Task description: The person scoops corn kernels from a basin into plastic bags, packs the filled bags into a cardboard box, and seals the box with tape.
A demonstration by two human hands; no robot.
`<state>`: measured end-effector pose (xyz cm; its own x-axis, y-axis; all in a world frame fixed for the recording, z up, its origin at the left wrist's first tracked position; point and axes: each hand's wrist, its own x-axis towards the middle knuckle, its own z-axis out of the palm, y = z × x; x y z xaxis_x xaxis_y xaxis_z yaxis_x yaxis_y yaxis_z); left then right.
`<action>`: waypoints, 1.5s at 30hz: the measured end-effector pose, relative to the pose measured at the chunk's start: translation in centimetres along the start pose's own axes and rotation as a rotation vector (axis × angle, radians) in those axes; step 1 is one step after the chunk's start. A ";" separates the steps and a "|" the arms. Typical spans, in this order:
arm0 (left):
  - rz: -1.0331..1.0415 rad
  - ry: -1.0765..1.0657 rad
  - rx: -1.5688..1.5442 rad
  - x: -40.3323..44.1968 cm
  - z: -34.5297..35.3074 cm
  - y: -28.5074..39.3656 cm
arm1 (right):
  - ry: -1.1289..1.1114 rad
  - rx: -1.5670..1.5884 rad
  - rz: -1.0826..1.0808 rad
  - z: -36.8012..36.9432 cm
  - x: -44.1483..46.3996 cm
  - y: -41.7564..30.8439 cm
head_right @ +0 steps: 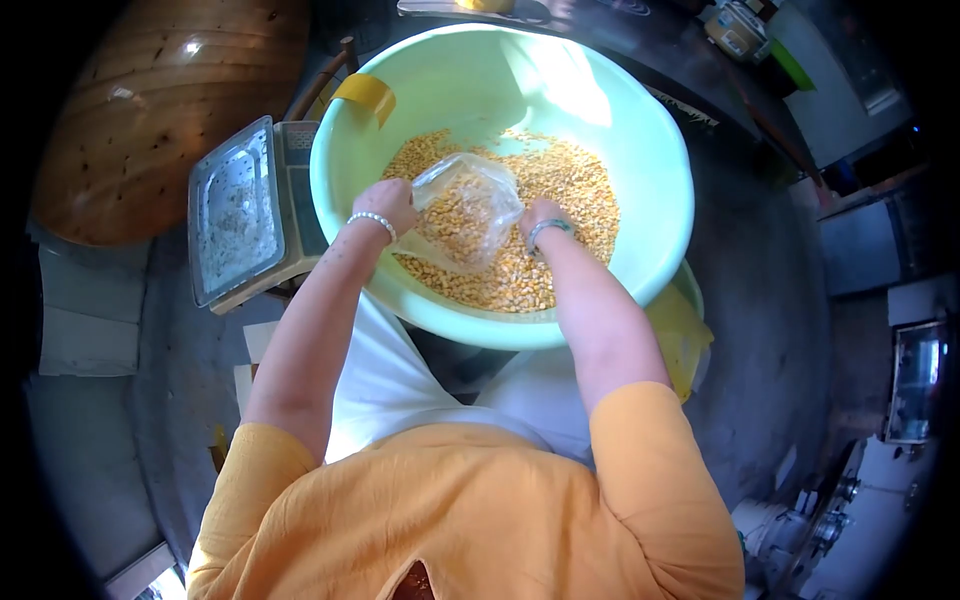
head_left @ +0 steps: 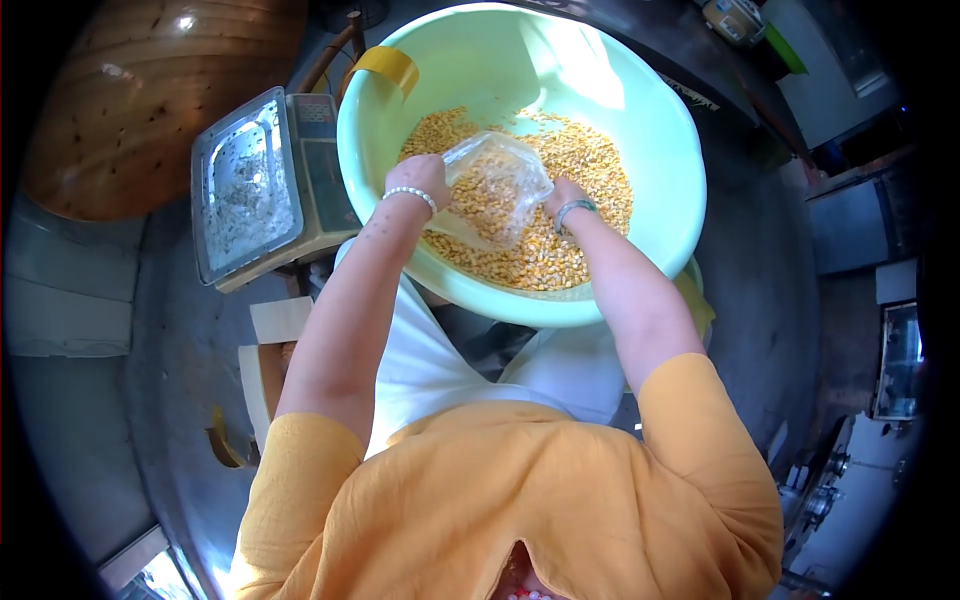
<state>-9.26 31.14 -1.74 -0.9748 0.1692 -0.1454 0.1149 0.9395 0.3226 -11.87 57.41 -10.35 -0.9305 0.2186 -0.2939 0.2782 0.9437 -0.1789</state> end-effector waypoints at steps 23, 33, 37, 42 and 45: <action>0.032 0.010 0.024 0.4 0.7 -0.4 | 0.063 -0.105 -0.192 -0.5 0.7 -0.5; 0.010 0.026 -0.007 -0.2 -0.2 0.0 | 0.152 1.040 -0.179 -9.0 -2.2 -5.1; -0.008 0.030 -0.038 -0.1 -0.3 0.1 | -0.237 0.621 -0.287 -8.2 -6.5 -10.2; 0.017 0.070 -0.037 -0.2 -0.1 -0.1 | -0.220 0.320 -0.395 -0.5 -2.7 -12.6; 0.003 0.007 -0.029 -0.3 -0.5 0.0 | -0.120 0.132 -0.452 2.4 -0.9 -14.1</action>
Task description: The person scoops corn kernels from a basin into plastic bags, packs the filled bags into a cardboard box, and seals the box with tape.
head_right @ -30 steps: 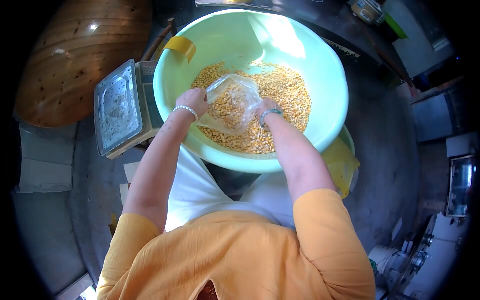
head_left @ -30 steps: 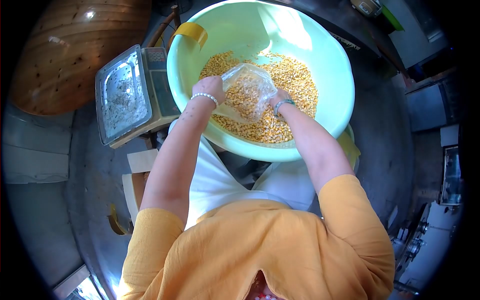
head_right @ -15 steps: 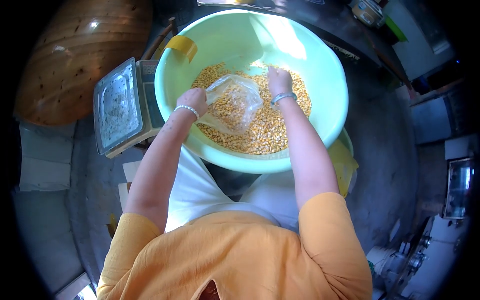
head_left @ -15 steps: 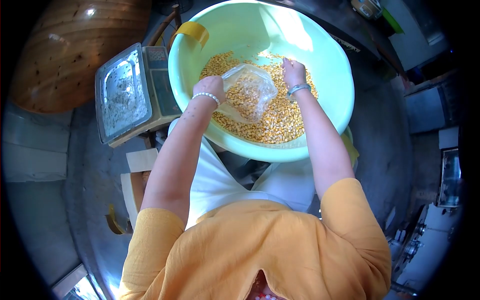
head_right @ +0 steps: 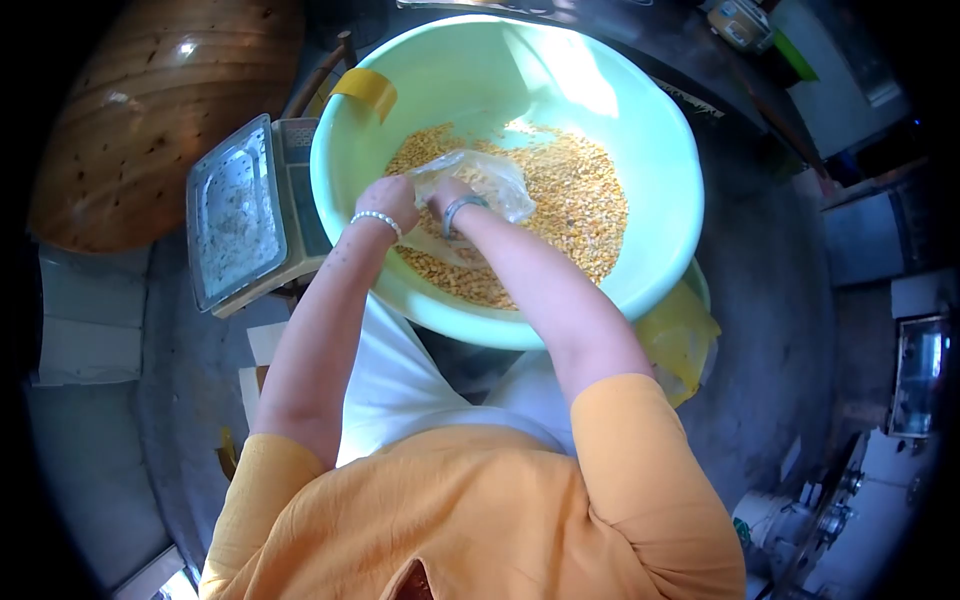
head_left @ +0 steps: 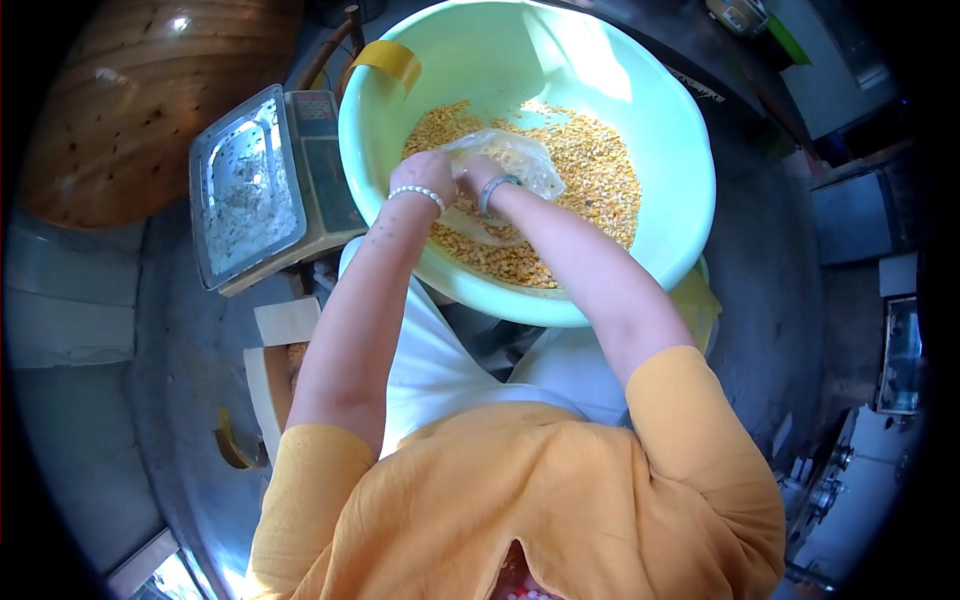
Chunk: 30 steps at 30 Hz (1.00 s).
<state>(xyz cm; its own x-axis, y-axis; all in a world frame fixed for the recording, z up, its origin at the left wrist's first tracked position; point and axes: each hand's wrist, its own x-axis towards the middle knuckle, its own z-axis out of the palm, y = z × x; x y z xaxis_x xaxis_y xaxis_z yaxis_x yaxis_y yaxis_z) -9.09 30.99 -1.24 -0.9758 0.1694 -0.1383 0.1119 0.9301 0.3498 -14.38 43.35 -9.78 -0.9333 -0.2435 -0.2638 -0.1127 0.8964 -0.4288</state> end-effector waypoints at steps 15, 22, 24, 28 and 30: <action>-0.040 -0.012 0.016 0.4 0.1 -0.1 | 0.005 0.349 -0.162 -3.5 -3.2 2.4; -0.010 0.054 0.067 1.2 0.7 -0.6 | 0.055 0.276 0.013 -8.7 -8.0 1.9; -0.032 -0.012 0.073 1.0 -0.3 -0.1 | 0.091 0.193 -0.081 -9.2 -7.1 3.4; -0.027 -0.023 0.084 1.1 -0.1 -0.1 | 0.131 0.502 -0.082 -10.0 -7.6 4.4; -0.023 0.002 0.092 1.4 0.1 -0.3 | 0.079 0.515 0.006 -10.1 -8.1 3.9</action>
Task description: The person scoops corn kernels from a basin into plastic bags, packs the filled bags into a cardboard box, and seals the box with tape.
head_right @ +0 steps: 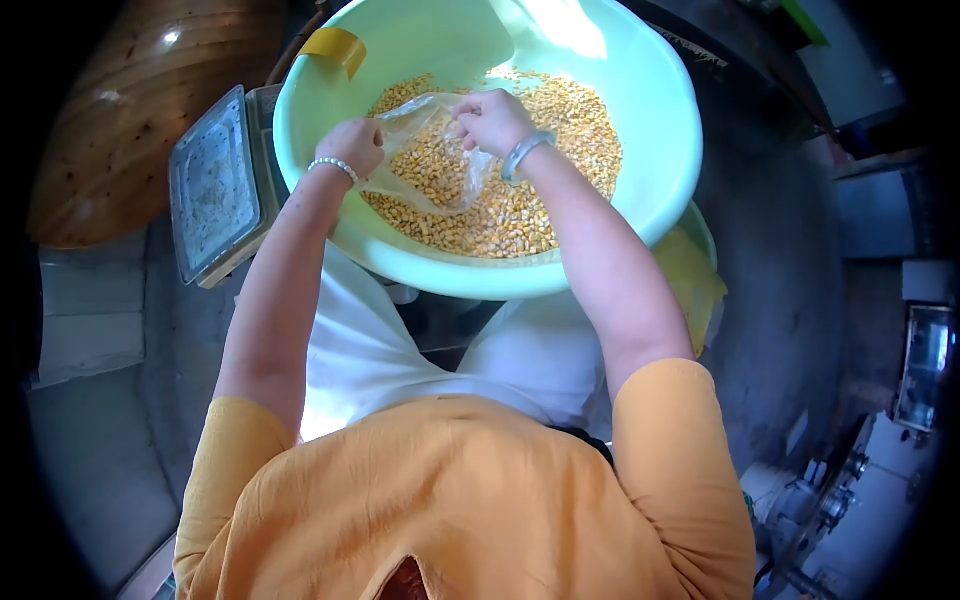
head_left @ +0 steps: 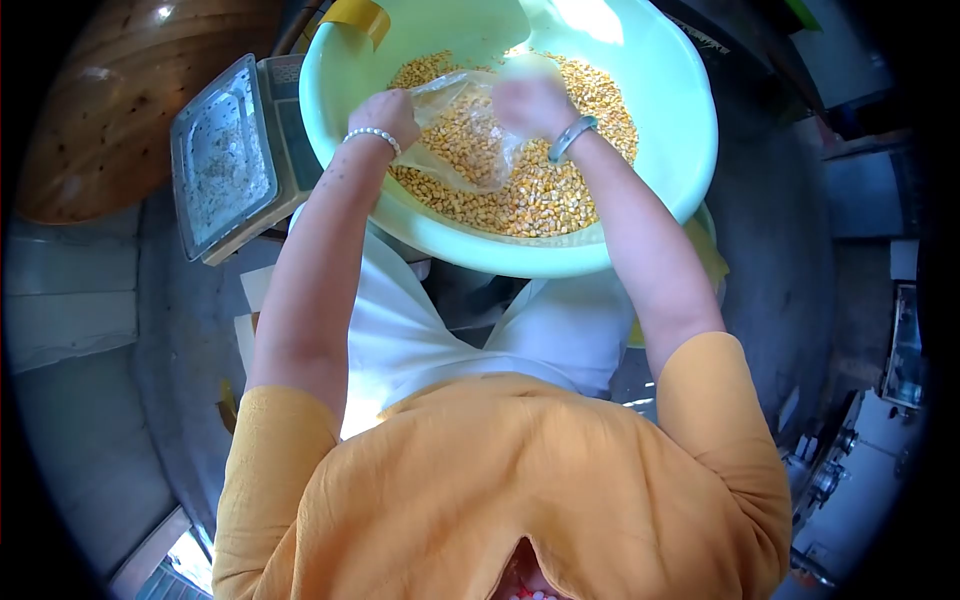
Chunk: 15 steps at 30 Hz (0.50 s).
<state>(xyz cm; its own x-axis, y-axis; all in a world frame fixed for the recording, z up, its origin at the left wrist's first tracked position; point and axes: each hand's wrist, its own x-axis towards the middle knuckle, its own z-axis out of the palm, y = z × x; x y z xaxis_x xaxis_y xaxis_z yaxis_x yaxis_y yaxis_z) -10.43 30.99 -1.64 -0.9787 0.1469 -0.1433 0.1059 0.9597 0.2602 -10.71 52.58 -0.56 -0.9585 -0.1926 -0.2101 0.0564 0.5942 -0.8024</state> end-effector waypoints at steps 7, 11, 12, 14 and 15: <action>-0.002 0.035 -0.012 0.7 1.0 -0.7 | -0.072 -0.251 -0.035 1.4 0.8 0.0; -0.002 0.029 -0.011 0.4 0.8 -0.4 | -0.101 -0.303 -0.077 1.9 1.1 0.3; 0.002 0.031 -0.014 0.3 0.6 -0.3 | -0.120 -0.307 -0.072 1.8 1.0 0.1; 0.014 0.033 -0.018 0.1 0.4 -0.2 | -0.149 -0.304 -0.063 1.9 1.0 -0.1; 0.015 0.033 -0.016 0.1 0.5 -0.3 | -0.159 -0.299 -0.059 1.9 1.1 -0.1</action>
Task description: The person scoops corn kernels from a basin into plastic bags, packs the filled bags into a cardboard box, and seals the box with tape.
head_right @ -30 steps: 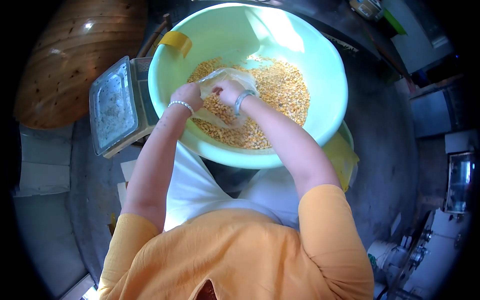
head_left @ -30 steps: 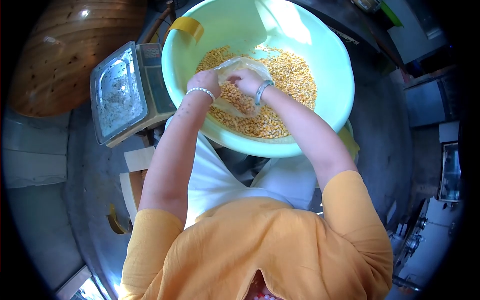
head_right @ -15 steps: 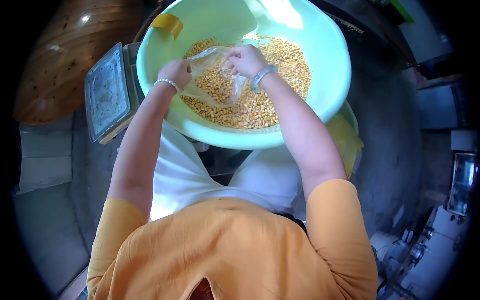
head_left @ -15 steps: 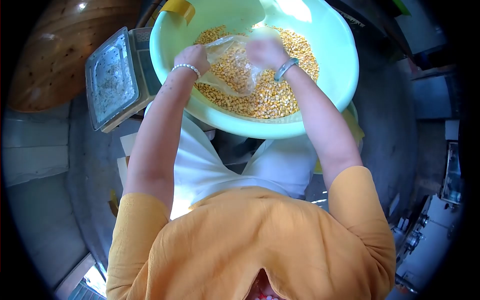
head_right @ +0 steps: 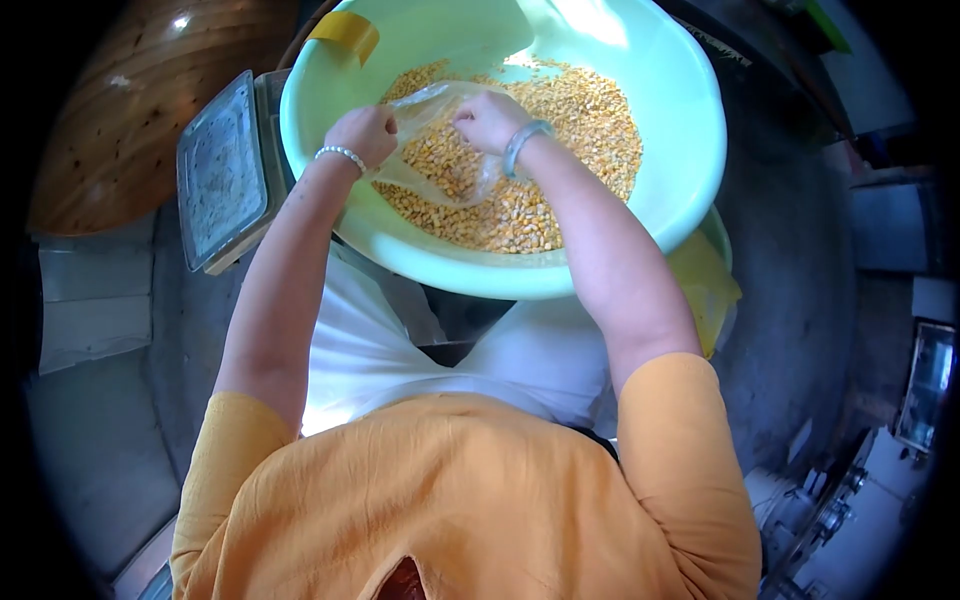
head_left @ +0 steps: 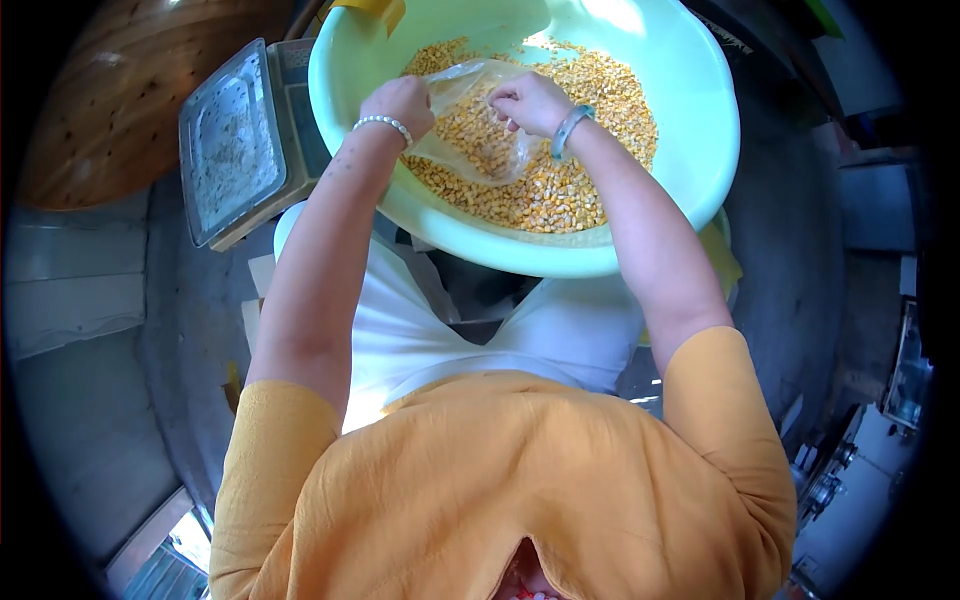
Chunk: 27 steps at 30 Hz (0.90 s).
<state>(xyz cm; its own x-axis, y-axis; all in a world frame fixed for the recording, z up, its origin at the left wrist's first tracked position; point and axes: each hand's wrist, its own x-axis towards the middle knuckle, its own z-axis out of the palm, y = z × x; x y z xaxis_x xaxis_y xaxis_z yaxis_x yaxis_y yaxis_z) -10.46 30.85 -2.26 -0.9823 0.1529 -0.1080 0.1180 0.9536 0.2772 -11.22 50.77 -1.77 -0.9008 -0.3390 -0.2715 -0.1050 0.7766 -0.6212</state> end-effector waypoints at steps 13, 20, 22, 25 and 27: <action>0.016 0.022 0.005 0.3 0.4 -0.2 | 0.230 0.044 0.004 -0.4 0.4 1.0; 0.049 -0.034 0.009 0.2 0.4 -0.3 | 0.035 -0.217 -0.023 -0.6 0.2 2.5; 0.065 -0.068 0.041 0.2 0.6 -0.3 | -0.026 -0.344 -0.005 0.1 0.6 3.3; 0.074 -0.111 0.056 0.1 0.6 -0.3 | -0.006 -0.502 -0.031 0.7 0.5 3.7; 0.074 -0.142 0.054 -0.1 0.2 -0.1 | 0.145 -0.353 -0.041 0.3 0.3 3.6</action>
<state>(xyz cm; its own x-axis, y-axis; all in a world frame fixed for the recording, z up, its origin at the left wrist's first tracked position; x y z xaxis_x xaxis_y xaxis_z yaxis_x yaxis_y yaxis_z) -10.36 30.84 -2.48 -0.9407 0.2551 -0.2236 0.2010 0.9502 0.2382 -11.76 53.33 -4.26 -0.9404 -0.3146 -0.1291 -0.2581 0.9075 -0.3316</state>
